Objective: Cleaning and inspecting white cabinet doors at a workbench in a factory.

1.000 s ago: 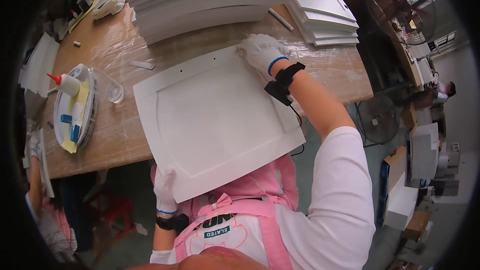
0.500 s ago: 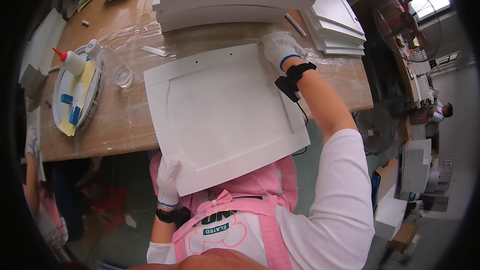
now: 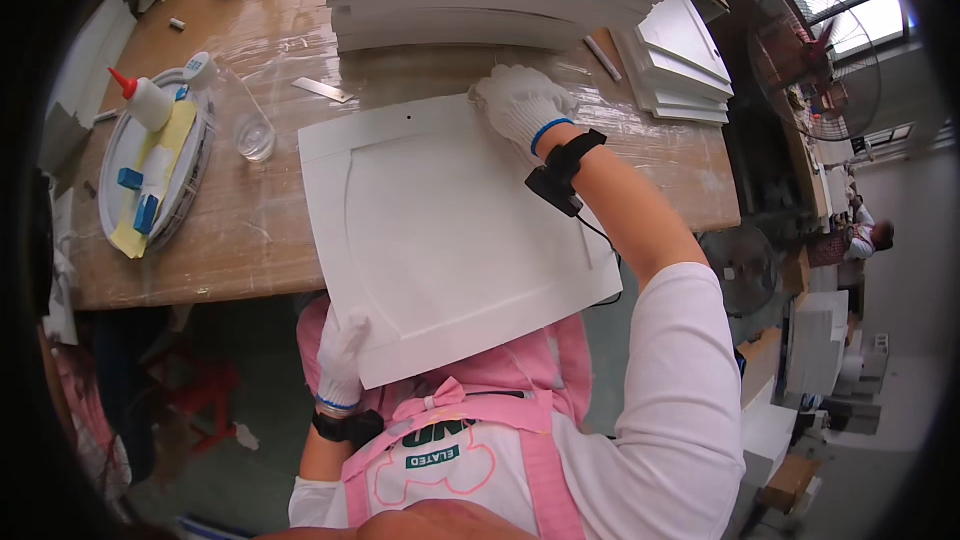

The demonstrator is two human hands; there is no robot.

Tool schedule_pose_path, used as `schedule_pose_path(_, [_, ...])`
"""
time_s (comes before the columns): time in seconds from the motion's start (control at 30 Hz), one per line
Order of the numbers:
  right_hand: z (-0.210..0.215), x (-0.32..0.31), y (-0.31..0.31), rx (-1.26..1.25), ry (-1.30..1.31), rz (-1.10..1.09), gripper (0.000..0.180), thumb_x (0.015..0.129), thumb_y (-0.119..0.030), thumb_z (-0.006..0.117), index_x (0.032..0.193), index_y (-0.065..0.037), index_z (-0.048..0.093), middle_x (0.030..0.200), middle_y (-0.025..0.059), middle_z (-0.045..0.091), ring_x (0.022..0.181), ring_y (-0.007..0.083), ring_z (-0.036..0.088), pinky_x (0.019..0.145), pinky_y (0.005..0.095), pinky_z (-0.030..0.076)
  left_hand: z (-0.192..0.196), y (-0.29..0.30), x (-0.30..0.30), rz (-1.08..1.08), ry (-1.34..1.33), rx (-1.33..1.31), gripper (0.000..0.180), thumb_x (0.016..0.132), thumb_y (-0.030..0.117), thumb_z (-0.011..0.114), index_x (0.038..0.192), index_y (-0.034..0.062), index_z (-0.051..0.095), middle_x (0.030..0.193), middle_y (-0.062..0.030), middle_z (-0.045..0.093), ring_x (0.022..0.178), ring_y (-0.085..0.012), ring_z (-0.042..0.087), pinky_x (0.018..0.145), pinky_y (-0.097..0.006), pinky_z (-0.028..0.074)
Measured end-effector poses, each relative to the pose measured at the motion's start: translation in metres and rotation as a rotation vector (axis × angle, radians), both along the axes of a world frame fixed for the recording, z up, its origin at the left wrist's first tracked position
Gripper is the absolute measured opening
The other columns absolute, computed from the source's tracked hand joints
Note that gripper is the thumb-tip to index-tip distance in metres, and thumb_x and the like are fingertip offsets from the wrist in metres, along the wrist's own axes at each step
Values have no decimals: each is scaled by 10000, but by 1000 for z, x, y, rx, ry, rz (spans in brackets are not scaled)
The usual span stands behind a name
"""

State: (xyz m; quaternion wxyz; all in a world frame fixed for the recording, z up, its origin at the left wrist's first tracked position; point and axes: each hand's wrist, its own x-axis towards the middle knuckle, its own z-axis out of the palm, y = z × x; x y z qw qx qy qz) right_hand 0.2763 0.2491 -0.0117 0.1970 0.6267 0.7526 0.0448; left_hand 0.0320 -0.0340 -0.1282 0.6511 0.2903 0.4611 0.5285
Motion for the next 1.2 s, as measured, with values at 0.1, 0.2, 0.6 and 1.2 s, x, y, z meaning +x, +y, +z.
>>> schedule_pose_path(0.1, [3, 7, 4, -3, -69, -20, 302, 926, -213, 551, 1198, -279, 664, 1301, 62, 572, 1235, 257, 542, 876, 464, 536, 2, 0, 0, -21, 56, 3, 398, 973, 124, 560, 1329, -24, 459, 1216, -73, 579, 1099, -149, 548, 939, -274, 448])
schedule_pose_path(0.2, [0, 8, -2, 76, -45, 84, 270, 922, -230, 550, 1159, -234, 679, 1233, 79, 597, 1200, 267, 560, 906, 433, 520, -7, 0, 2, 6, -3, 25, 395, 974, 135, 566, 1321, -24, 465, 1204, -74, 586, 1086, -146, 553, 924, -273, 455])
schedule_pose_path(0.6, [-15, 18, -7, 171, 7, 137, 249, 917, -221, 541, 1116, -165, 681, 1164, 115, 618, 1094, 293, 600, 911, 406, 506, -19, -1, 2, 1, -1, 38, 383, 969, 157, 582, 1298, -12, 486, 1168, -62, 594, 1044, -133, 554, 897, -265, 458])
schedule_pose_path(1.2, [-17, 17, -6, 175, -70, 255, 244, 931, -188, 539, 1128, -128, 669, 1153, 98, 616, 1084, 291, 607, 875, 393, 534, -21, -3, 1, 3, 63, 25, 377, 972, 185, 580, 1281, -15, 501, 1143, -77, 607, 1019, -143, 566, 882, -274, 463])
